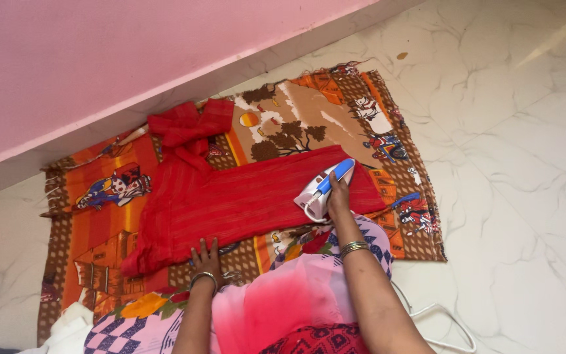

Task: The person irons a red long-sleeved shirt laid out on a patterned mat on the floor. They smooth the fabric, use a handheld iron to press the body and sleeves, and fold the garment after ironing.

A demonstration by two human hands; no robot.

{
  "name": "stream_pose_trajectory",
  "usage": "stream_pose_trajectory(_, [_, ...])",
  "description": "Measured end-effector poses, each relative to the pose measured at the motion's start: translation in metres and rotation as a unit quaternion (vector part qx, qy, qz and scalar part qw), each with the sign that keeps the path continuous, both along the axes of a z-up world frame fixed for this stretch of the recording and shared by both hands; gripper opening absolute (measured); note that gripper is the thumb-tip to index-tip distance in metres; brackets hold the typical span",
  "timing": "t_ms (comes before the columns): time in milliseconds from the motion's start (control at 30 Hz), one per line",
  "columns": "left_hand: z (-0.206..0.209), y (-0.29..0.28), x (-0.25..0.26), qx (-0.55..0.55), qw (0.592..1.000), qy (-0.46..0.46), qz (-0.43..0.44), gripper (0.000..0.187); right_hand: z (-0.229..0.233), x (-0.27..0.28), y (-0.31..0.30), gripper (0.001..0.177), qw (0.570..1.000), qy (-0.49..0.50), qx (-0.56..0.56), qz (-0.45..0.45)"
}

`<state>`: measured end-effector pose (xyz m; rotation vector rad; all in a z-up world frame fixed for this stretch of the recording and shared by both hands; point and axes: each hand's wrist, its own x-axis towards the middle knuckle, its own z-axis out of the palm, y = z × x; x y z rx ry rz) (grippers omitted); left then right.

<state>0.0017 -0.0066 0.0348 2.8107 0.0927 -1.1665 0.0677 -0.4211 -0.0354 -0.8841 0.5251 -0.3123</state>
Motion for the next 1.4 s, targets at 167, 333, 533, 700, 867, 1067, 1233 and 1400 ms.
stream_pose_trajectory(167, [-0.011,0.002,0.001,0.003,1.000,-0.013,-0.006,0.137,-0.002,0.023,-0.018,0.063,0.994,0.030,-0.083,-0.069])
stream_pose_trajectory(333, [-0.018,0.005,-0.001,-0.001,1.000,-0.021,-0.016,0.145,-0.006,0.009,-0.024,0.056,0.991,0.036,-0.128,-0.027])
stream_pose_trajectory(533, [-0.027,0.007,-0.001,0.002,1.000,0.000,-0.009,0.140,-0.008,0.000,-0.015,0.039,0.971,0.061,-0.160,0.168])
stream_pose_trajectory(700, [-0.046,0.013,0.001,0.004,0.995,-0.074,-0.073,0.136,0.003,0.014,-0.010,0.055,0.888,0.086,-0.428,0.144])
stream_pose_trajectory(867, [-0.043,0.010,0.001,0.002,0.998,-0.044,-0.047,0.130,0.025,0.021,-0.006,0.069,0.750,0.242,-0.591,0.174])
stream_pose_trajectory(1067, [-0.018,0.004,-0.002,-0.020,0.999,-0.027,-0.007,0.124,0.060,0.006,0.000,0.072,0.712,0.140,-0.638,0.259])
stream_pose_trajectory(1233, [-0.032,0.008,0.000,-0.013,1.000,0.005,-0.004,0.135,0.083,0.014,0.023,0.066,0.617,0.273,-0.673,0.304])
stream_pose_trajectory(1400, [-0.054,0.012,-0.001,-0.014,0.995,-0.073,-0.068,0.142,0.095,0.007,0.050,0.057,0.601,0.237,-0.729,0.226])
